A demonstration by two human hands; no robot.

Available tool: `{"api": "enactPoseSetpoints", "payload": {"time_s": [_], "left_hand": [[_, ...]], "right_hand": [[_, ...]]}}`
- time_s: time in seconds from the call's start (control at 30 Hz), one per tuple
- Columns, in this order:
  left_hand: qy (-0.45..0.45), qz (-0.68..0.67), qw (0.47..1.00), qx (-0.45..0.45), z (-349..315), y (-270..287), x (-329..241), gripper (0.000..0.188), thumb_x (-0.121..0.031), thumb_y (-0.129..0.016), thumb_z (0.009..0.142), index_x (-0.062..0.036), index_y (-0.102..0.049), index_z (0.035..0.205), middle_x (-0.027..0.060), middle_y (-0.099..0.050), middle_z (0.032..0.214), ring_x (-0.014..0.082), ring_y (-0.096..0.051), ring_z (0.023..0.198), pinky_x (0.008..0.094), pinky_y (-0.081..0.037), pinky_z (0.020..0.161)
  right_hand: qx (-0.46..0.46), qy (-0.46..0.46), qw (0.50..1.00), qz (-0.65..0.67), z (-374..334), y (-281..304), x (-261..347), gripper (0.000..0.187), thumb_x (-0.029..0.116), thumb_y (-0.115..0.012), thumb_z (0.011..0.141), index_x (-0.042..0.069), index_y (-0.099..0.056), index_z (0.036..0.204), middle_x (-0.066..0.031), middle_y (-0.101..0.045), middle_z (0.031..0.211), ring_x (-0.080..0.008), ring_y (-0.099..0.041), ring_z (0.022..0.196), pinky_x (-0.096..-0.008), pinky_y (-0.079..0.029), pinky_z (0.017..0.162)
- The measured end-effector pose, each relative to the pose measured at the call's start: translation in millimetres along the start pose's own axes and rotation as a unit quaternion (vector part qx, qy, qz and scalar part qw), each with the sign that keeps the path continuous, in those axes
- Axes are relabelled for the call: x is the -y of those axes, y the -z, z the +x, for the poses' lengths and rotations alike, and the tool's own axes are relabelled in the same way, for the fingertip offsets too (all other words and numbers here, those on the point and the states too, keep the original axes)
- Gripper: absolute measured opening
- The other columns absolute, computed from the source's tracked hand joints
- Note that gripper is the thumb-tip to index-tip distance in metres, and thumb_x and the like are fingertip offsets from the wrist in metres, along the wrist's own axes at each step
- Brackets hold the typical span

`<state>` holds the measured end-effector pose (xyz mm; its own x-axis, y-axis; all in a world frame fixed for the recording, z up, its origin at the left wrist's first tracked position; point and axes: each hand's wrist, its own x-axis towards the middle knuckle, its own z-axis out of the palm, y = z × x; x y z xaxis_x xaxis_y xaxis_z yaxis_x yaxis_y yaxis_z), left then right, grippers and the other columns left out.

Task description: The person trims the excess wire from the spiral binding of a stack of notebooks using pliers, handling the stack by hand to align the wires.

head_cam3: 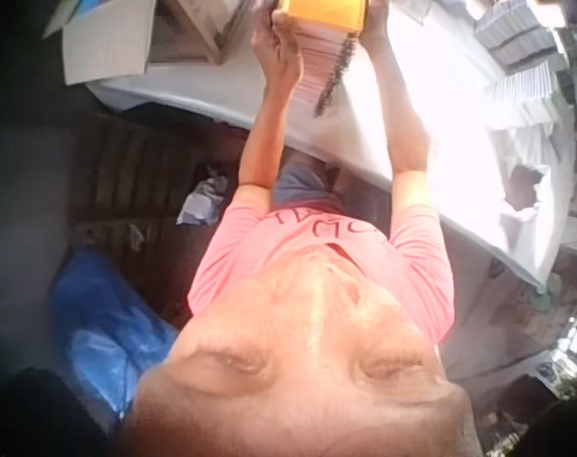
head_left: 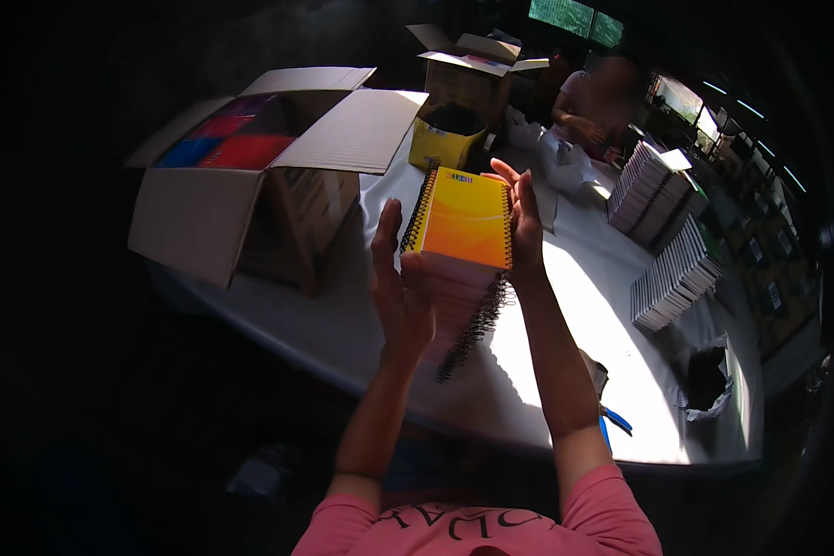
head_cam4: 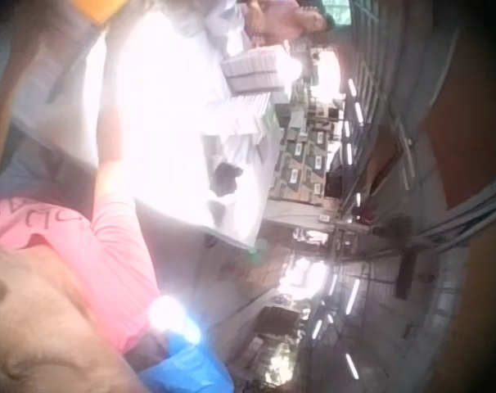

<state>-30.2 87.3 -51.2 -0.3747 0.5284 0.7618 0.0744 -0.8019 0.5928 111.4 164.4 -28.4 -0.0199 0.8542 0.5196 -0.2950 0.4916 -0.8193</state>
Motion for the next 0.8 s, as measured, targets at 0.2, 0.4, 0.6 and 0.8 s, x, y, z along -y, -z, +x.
{"api": "enactPoseSetpoints", "payload": {"time_s": [0.2, 0.4, 0.6, 0.8], "left_hand": [[0.112, -0.130, 0.985, 0.010, -4.9, -4.9, 10.0, 0.063, -0.048, -0.034, 0.099, 0.0010, -0.035, 0.139, 0.0173, -0.043, 0.137, 0.0264, -0.043, 0.127, 0.0372, -0.032, 0.106], [0.117, -0.083, 0.989, 0.031, -6.6, -3.9, 14.0, 0.081, -0.064, -0.025, 0.092, 0.0033, -0.036, 0.136, 0.0160, -0.045, 0.132, 0.0238, -0.043, 0.125, 0.0383, -0.034, 0.105], [0.042, 0.089, 0.994, -0.042, -12.1, 14.0, 15.6, 0.086, -0.069, -0.023, 0.090, 0.0015, -0.034, 0.137, 0.0159, -0.048, 0.126, 0.0236, -0.044, 0.124, 0.0375, -0.035, 0.104], [0.289, -0.005, 0.953, -0.087, -80.6, 33.3, 69.5, 0.068, -0.049, -0.025, 0.099, 0.0007, -0.017, 0.146, 0.0202, -0.019, 0.150, 0.0301, -0.026, 0.136, 0.0395, -0.017, 0.114]], "right_hand": [[-0.090, 0.015, 0.986, -0.138, -5.6, -22.5, 0.4, 0.059, 0.053, -0.030, 0.098, 0.003, -0.049, 0.122, -0.0099, -0.052, 0.114, -0.0158, -0.051, 0.102, -0.0282, -0.039, 0.092], [-0.035, 0.001, 0.996, -0.081, -2.3, -10.3, -5.0, 0.075, 0.062, -0.031, 0.094, 0.003, -0.032, 0.141, -0.0130, -0.049, 0.123, -0.0194, -0.049, 0.115, -0.0309, -0.036, 0.100], [-0.091, -0.044, 0.995, -0.023, -6.4, 6.2, -17.3, 0.090, 0.075, -0.021, 0.087, 0.007, -0.026, 0.145, -0.0116, -0.046, 0.132, -0.0235, -0.037, 0.128, -0.0541, -0.009, 0.110], [-0.162, -0.175, 0.970, 0.057, -82.7, 42.5, -162.7, 0.092, 0.073, -0.019, 0.089, -0.002, -0.040, 0.137, -0.0171, -0.048, 0.130, -0.0242, -0.039, 0.127, -0.0358, -0.025, 0.108]]}}
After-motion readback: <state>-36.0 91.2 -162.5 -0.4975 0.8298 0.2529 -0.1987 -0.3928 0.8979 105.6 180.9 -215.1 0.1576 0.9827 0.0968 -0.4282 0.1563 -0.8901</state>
